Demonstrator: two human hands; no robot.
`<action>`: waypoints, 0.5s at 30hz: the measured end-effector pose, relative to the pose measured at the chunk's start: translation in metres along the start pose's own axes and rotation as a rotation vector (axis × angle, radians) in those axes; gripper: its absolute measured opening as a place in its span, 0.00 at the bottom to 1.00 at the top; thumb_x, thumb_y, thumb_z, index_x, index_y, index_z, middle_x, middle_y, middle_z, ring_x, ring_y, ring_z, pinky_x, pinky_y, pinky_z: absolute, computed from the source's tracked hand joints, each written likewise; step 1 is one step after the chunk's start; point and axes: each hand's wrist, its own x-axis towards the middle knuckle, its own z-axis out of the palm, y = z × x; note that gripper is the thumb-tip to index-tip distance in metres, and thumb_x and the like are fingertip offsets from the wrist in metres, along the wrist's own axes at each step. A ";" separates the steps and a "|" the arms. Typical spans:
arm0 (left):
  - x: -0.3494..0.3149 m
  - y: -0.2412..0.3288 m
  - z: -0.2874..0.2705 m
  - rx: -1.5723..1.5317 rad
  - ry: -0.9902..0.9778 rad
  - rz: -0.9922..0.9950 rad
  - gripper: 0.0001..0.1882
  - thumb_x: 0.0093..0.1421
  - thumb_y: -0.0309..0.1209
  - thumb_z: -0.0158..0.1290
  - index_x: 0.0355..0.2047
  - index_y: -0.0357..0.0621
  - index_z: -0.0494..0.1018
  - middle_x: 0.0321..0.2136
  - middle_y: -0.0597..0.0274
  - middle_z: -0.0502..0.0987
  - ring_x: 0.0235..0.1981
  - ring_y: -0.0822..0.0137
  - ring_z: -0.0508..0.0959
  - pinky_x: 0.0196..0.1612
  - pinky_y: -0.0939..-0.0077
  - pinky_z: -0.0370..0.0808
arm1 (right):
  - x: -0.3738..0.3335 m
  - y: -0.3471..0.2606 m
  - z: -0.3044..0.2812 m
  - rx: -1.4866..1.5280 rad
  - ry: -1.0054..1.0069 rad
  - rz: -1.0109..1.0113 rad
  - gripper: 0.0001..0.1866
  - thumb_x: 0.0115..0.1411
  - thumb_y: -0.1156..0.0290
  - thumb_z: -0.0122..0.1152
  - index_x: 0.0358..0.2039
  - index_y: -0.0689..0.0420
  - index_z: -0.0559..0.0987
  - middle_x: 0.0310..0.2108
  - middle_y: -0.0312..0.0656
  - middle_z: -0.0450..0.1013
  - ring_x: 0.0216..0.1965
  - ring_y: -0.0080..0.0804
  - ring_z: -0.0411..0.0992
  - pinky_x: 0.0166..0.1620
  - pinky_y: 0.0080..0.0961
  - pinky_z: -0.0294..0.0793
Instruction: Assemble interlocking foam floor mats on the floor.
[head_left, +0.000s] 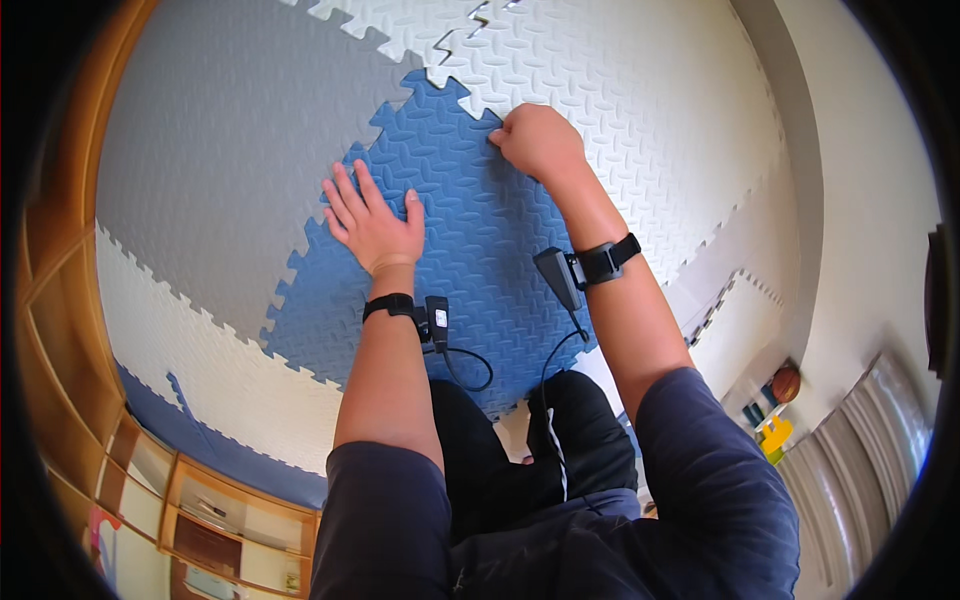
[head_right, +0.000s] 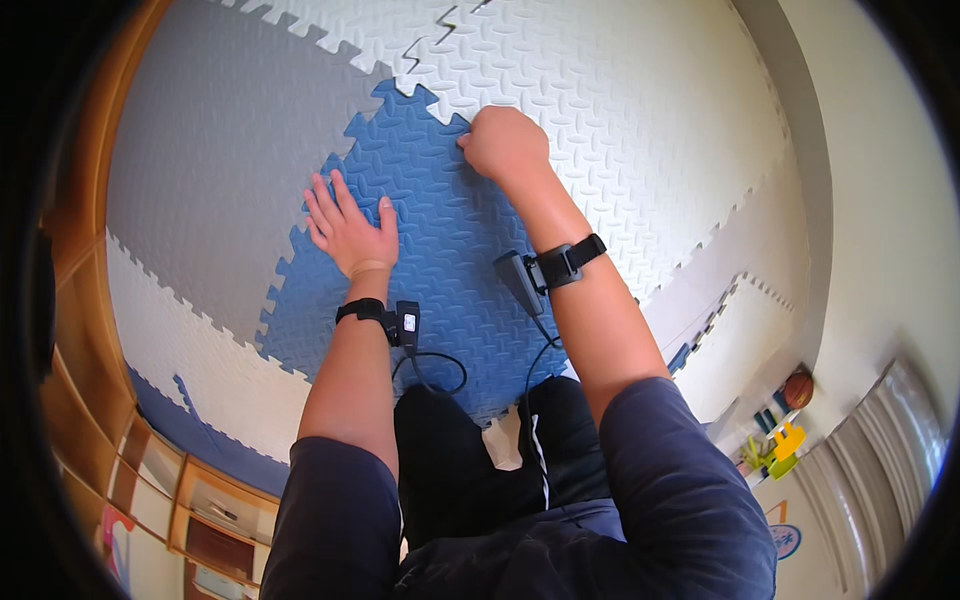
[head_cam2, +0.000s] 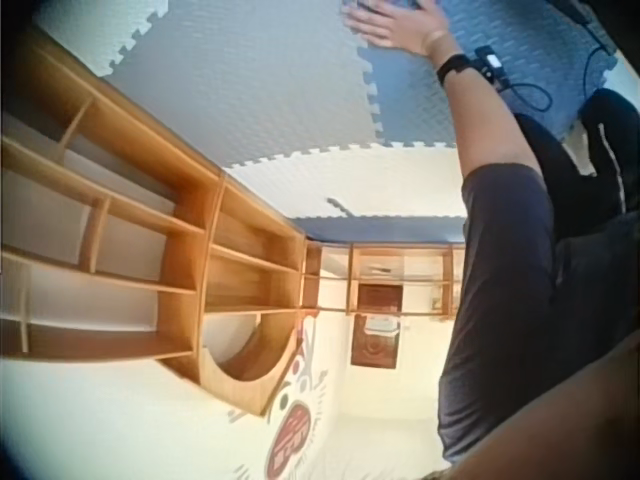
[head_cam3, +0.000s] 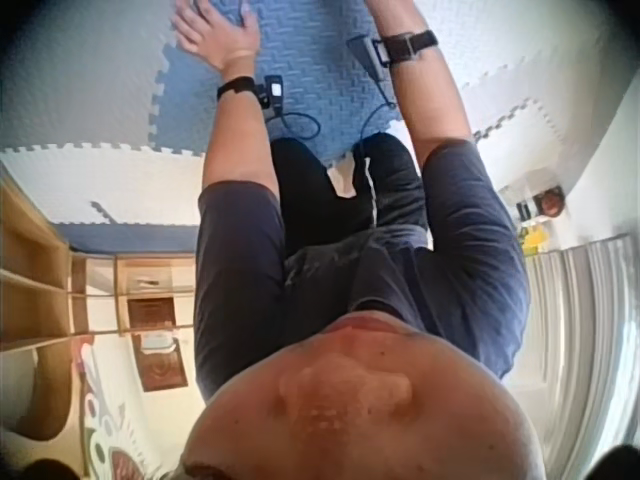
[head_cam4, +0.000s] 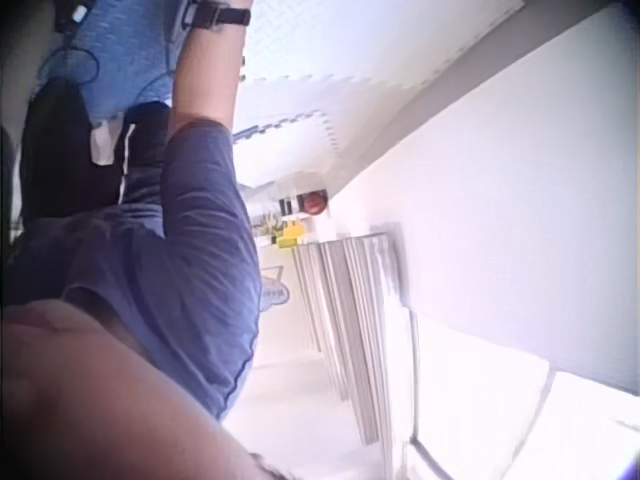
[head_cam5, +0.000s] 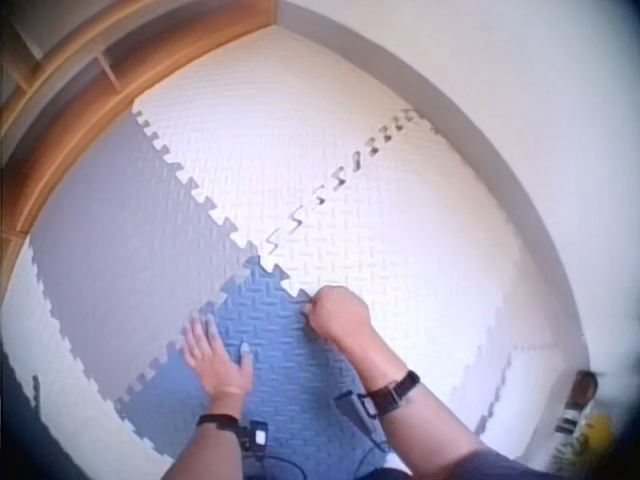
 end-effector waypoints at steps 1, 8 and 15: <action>-0.002 -0.001 0.000 0.020 0.003 -0.006 0.44 0.58 0.50 0.53 0.71 0.47 0.53 0.73 0.51 0.48 0.74 0.48 0.45 0.71 0.47 0.40 | -0.003 0.001 0.001 -0.028 0.007 -0.004 0.16 0.59 0.54 0.65 0.32 0.56 0.86 0.34 0.49 0.81 0.41 0.47 0.80 0.43 0.39 0.79; -0.001 0.009 0.003 0.055 0.030 0.002 0.44 0.60 0.49 0.53 0.72 0.47 0.52 0.73 0.50 0.49 0.74 0.47 0.45 0.70 0.45 0.41 | -0.032 0.071 0.008 0.228 -0.044 0.098 0.16 0.58 0.54 0.67 0.33 0.55 0.86 0.32 0.48 0.81 0.38 0.47 0.80 0.41 0.40 0.78; -0.009 -0.005 0.005 0.128 0.050 0.022 0.43 0.61 0.49 0.53 0.72 0.46 0.52 0.73 0.49 0.48 0.73 0.46 0.46 0.70 0.45 0.43 | -0.065 0.075 0.005 0.270 0.042 0.096 0.15 0.59 0.56 0.65 0.35 0.55 0.86 0.34 0.48 0.81 0.40 0.49 0.79 0.41 0.42 0.78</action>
